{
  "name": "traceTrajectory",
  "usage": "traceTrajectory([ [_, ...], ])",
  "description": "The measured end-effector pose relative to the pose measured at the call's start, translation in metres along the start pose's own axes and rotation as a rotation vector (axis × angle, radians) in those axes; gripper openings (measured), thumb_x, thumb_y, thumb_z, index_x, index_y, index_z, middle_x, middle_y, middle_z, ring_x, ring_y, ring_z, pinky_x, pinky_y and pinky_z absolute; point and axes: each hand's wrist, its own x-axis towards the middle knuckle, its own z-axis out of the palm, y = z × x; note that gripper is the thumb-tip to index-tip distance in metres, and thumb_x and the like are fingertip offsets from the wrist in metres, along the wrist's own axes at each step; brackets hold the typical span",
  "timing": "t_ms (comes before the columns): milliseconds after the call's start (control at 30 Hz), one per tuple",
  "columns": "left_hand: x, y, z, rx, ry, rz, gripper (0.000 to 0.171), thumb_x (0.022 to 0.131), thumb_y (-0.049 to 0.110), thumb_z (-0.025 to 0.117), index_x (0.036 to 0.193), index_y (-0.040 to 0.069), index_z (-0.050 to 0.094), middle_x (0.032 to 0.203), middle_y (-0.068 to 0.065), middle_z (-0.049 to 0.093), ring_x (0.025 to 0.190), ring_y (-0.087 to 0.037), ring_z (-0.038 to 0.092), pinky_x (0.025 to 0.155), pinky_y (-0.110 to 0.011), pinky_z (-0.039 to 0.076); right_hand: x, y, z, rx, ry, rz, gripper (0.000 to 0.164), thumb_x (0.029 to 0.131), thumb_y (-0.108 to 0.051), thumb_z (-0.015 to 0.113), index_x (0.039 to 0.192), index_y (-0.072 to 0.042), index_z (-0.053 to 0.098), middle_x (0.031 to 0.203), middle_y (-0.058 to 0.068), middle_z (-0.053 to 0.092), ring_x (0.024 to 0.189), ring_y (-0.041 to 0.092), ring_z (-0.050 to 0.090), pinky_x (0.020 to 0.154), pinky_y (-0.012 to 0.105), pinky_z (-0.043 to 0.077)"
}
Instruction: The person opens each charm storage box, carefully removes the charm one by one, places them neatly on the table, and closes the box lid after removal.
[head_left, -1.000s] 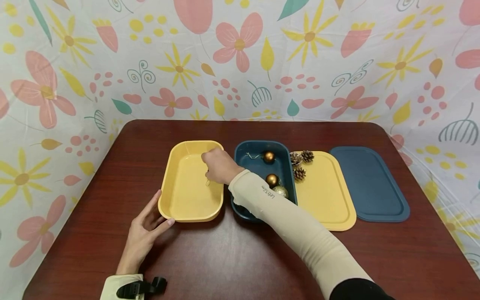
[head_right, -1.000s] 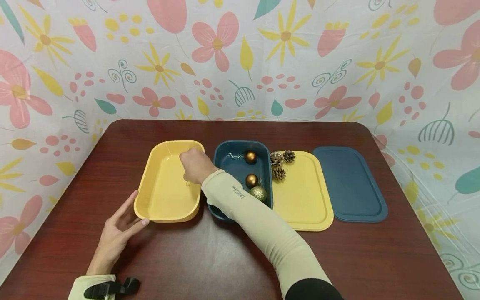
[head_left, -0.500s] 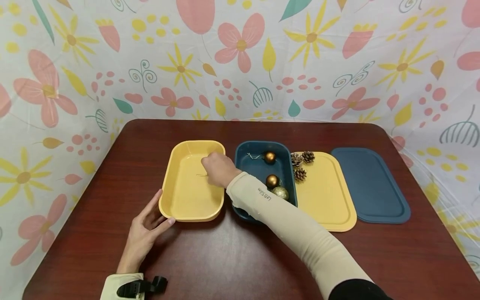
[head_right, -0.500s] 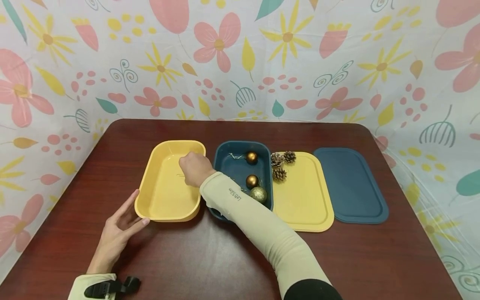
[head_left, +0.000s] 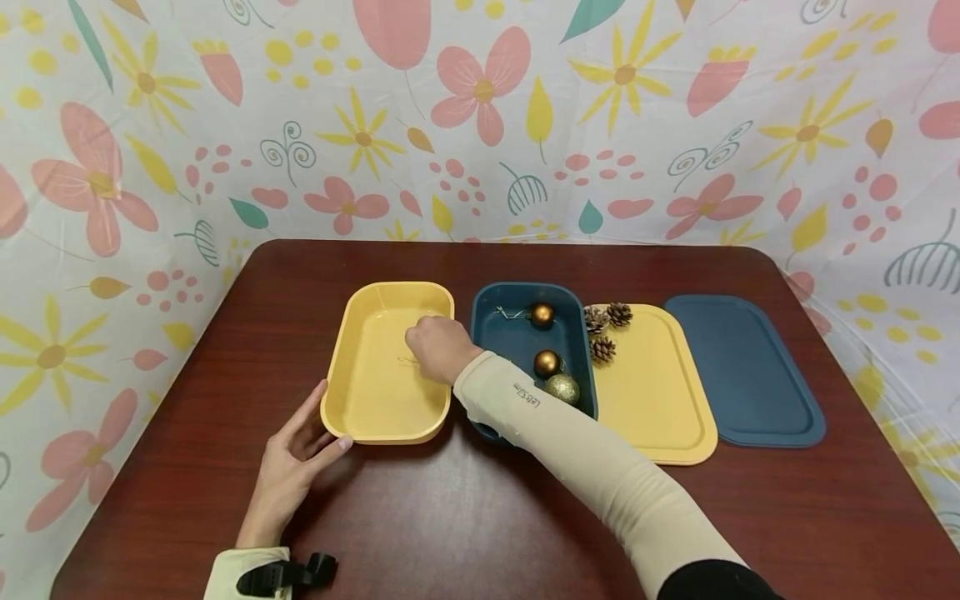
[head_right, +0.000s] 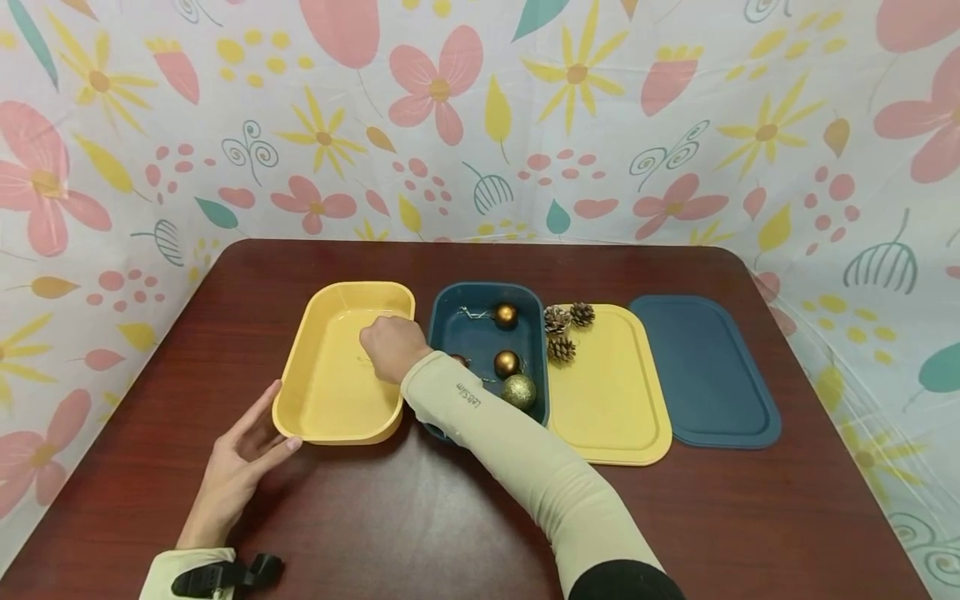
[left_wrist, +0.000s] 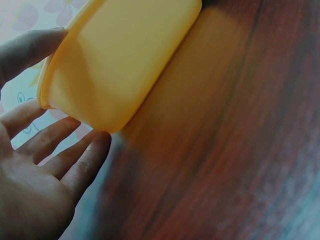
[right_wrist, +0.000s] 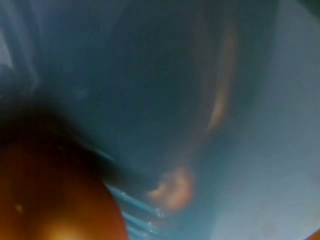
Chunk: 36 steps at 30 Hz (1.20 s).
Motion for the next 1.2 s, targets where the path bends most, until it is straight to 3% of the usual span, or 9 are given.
traceTrajectory([
  [500, 0.0, 0.002, 0.001, 0.027, 0.008, 0.007, 0.083, 0.088, 0.007, 0.077, 0.157, 0.027, 0.035, 0.165, -0.01, 0.032, 0.132, 0.008, 0.05, 0.097, -0.009, 0.049, 0.0, 0.001, -0.001, 0.035, -0.015, 0.013, 0.005, 0.092, -0.01, 0.067, 0.096, -0.011, 0.07, 0.09, 0.005, 0.066, 0.081, 0.016, 0.06, 0.065, 0.027, 0.054],
  [900, 0.0, 0.002, 0.001, 0.008, 0.007, -0.01, 0.083, 0.088, 0.007, 0.077, 0.157, 0.027, 0.035, 0.165, -0.008, 0.032, 0.13, 0.012, 0.049, 0.096, -0.009, 0.05, -0.004, 0.003, -0.012, 0.118, 0.054, -0.038, 0.009, 0.093, -0.011, 0.065, 0.099, -0.008, 0.071, 0.093, 0.007, 0.069, 0.081, 0.015, 0.059, 0.066, 0.023, 0.051],
  [1067, 0.0, 0.002, 0.001, -0.003, 0.007, -0.005, 0.083, 0.087, 0.005, 0.077, 0.157, 0.025, 0.036, 0.165, -0.008, 0.033, 0.129, 0.012, 0.05, 0.096, -0.01, 0.05, -0.007, 0.004, -0.017, 0.128, 0.1, -0.075, 0.008, 0.094, -0.01, 0.063, 0.089, -0.007, 0.069, 0.082, 0.005, 0.066, 0.074, 0.014, 0.053, 0.065, 0.022, 0.046],
  [1200, 0.0, 0.003, 0.001, 0.004, 0.009, 0.007, 0.083, 0.087, 0.004, 0.077, 0.157, 0.024, 0.036, 0.164, -0.009, 0.034, 0.129, 0.011, 0.051, 0.097, -0.01, 0.049, -0.009, 0.004, -0.02, 0.138, 0.132, -0.117, 0.016, 0.092, -0.009, 0.064, 0.076, -0.01, 0.062, 0.069, 0.0, 0.052, 0.069, 0.013, 0.044, 0.063, 0.022, 0.04],
])
